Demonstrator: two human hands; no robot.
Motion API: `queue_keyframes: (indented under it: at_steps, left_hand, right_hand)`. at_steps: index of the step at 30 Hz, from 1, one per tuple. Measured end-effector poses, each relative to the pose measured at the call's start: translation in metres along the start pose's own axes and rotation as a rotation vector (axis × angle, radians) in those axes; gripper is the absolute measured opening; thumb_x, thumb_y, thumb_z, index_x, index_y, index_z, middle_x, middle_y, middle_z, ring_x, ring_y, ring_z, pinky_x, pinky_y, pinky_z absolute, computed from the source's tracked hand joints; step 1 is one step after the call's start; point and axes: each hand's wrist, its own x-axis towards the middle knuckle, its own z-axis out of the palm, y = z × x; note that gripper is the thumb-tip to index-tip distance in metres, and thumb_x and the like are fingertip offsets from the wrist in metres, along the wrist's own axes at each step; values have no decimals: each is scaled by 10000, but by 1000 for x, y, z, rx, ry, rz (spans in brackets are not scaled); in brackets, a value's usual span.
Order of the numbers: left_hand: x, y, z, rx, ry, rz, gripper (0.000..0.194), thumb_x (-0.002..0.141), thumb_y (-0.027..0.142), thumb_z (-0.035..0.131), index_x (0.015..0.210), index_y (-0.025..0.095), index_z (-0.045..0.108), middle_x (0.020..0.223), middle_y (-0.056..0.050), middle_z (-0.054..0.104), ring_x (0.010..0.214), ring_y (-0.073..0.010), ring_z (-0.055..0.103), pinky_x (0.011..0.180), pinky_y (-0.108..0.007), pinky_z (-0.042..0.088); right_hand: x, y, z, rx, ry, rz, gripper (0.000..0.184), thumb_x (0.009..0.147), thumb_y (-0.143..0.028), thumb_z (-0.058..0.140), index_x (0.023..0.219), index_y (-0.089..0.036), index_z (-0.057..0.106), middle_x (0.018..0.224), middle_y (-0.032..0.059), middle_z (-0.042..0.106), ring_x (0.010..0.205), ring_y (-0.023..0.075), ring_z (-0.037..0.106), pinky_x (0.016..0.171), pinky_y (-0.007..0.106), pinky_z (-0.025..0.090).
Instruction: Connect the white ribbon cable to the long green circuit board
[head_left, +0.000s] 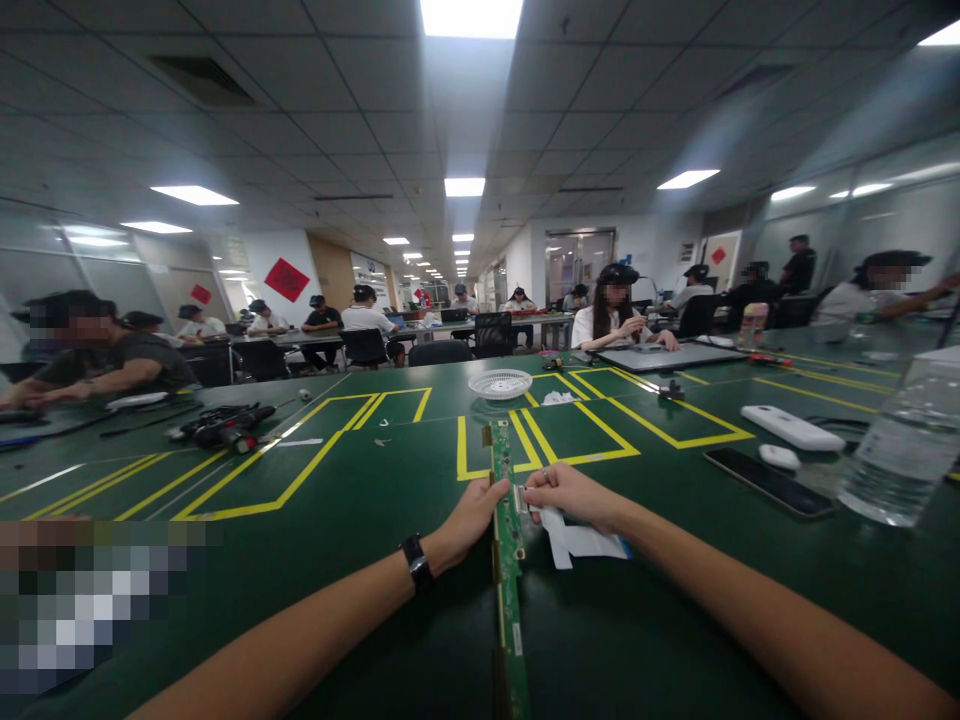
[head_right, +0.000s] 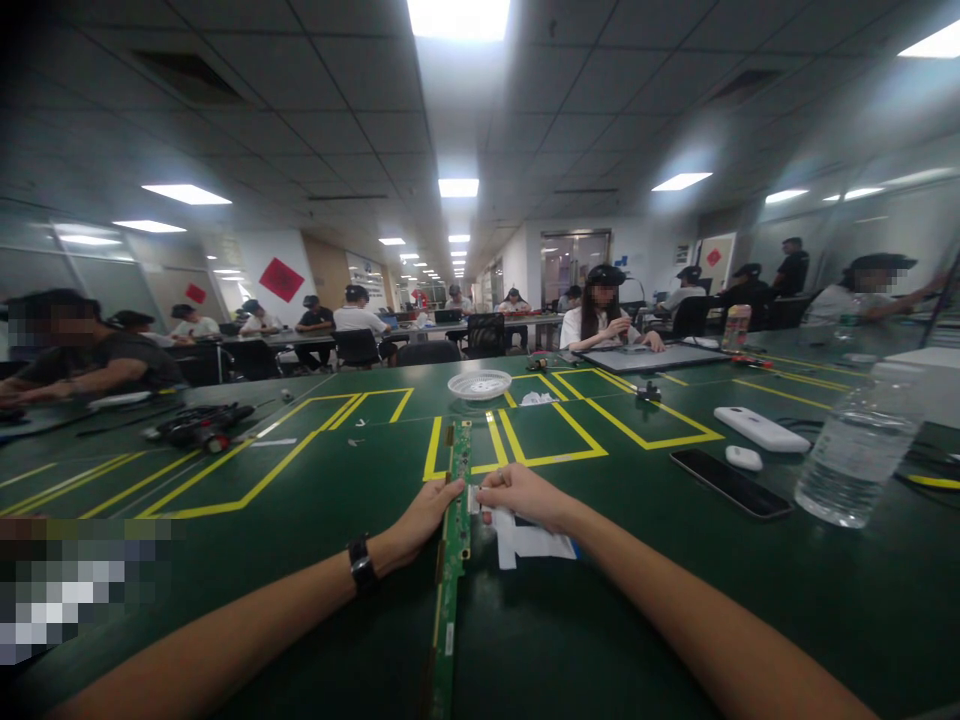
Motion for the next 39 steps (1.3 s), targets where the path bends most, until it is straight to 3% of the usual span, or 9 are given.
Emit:
queue_keyframes:
  at_steps: [13,20,28,39]
  left_hand:
    - [-1,-1,1,34,-62,57,484,801,562,545,889,101,662,742,-77,679,626,-163,599,578,-237,446]
    - [-1,-1,0,36,-30,68,448,824,538,531,890,113,657,774,-80,687,661,-173,611,609,-247,453]
    - [-4,4,4,-10,-38,74,490,831,554,508,892,93,662,750,-85,687,642,-176,617,617,-261,478]
    - [-4,2,2,9,-81,88,502,864,546,464,911,84,654,766,-79,682,654,-168,613,634,-263,472]
  right_hand:
    - [-1,-4,10,-42,92,35,249,750,-394,651,781,-148,631,630,-15,639,472,70,490,450,187,330]
    - [4,2,15,26,145,-20,217,750,-356,653,747,-140,625,620,-6,640,508,89,543,481,194,382]
    - [6,0,25,51,253,-53,210,742,-337,648,734,-129,620,571,-12,614,455,72,497,459,185,374]
    - [5,2,26,-3,260,-68,206,752,-337,634,748,-132,625,587,-9,625,465,76,515,458,180,376]
